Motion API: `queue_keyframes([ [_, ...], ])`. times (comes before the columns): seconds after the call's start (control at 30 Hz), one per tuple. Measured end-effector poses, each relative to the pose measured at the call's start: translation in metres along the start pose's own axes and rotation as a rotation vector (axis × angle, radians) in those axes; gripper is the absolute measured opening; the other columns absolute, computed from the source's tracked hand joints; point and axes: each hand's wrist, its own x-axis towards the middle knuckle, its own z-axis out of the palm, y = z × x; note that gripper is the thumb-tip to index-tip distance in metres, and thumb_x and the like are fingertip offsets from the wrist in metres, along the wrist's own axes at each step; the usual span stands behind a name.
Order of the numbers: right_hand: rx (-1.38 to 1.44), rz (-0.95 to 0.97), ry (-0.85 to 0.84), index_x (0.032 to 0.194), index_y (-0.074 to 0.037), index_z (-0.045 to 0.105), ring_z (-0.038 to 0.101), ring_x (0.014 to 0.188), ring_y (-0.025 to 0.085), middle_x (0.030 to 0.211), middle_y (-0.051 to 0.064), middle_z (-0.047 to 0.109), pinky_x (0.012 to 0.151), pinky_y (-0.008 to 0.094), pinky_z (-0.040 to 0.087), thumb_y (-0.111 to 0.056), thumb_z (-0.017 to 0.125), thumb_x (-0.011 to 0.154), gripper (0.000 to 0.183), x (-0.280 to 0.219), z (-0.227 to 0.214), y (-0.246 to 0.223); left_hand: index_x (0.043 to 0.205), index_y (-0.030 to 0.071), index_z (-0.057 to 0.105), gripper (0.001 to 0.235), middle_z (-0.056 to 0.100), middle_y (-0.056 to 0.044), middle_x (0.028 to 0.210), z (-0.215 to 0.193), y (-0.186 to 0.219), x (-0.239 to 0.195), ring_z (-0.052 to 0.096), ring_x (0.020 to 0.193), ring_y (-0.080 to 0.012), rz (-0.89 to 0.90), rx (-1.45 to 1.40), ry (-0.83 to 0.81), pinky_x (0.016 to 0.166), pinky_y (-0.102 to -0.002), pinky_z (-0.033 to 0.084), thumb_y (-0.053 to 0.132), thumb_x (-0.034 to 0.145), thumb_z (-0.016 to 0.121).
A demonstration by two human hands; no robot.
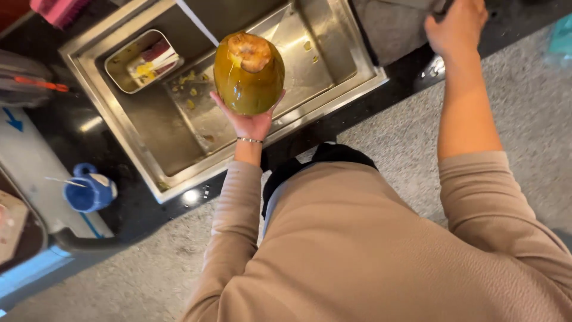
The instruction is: The person trims the outer husk off young coconuts with a knife over a stainless steel sink, cutting away patches of husk and discarding them into the sink. They rotate each coconut to trim different sides, rinse one coconut under the tap, and set trimmed coconuts on the counter beside the sink.
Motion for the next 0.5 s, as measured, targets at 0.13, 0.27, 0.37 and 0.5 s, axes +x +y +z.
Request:
queue_keyframes([
  [0.13,0.128,-0.071,0.050,0.118,-0.001,0.055,0.062,0.104,0.037,0.108,0.015,0.067,0.102,0.058,0.040,-0.019,0.085,0.079,0.053,-0.005,-0.034,0.016,0.161,0.028,0.030,0.106,0.030,-0.010,0.168,0.022,-0.058,0.016,0.037,0.149,-0.0431,-0.034,-0.146,-0.119,0.116,-0.074,0.035,0.087,0.077,0.051],
  [0.27,0.257,-0.030,0.009,0.117,-0.010,0.051,0.065,0.096,0.033,0.104,0.013,0.065,0.082,0.045,0.052,-0.021,0.092,0.089,0.051,-0.001,-0.064,0.003,0.164,0.023,0.027,0.107,0.030,-0.017,0.168,0.040,-0.107,0.030,0.037,0.149,-0.0501,-0.134,-0.268,-0.275,0.118,-0.068,0.036,0.088,0.082,0.051],
  [0.37,0.539,0.040,0.037,0.130,-0.005,0.047,0.065,0.096,0.027,0.107,0.010,0.063,0.085,0.040,0.052,-0.017,0.077,0.096,0.047,-0.016,-0.054,0.008,0.163,0.020,0.027,0.107,0.030,-0.017,0.166,0.035,-0.129,0.043,0.037,0.147,-0.0463,-0.117,-0.263,-0.196,0.116,-0.071,0.036,0.086,0.082,0.051],
  [0.5,0.821,0.080,-0.185,0.138,-0.008,0.048,0.059,0.092,0.023,0.098,0.010,0.057,0.087,0.038,0.052,-0.009,0.068,0.112,0.032,-0.016,-0.081,-0.057,0.157,0.022,0.029,0.105,0.034,-0.012,0.161,0.025,-0.134,0.048,0.040,0.143,-0.0418,-0.061,-0.178,-0.143,0.113,-0.074,0.037,0.085,0.077,0.053],
])
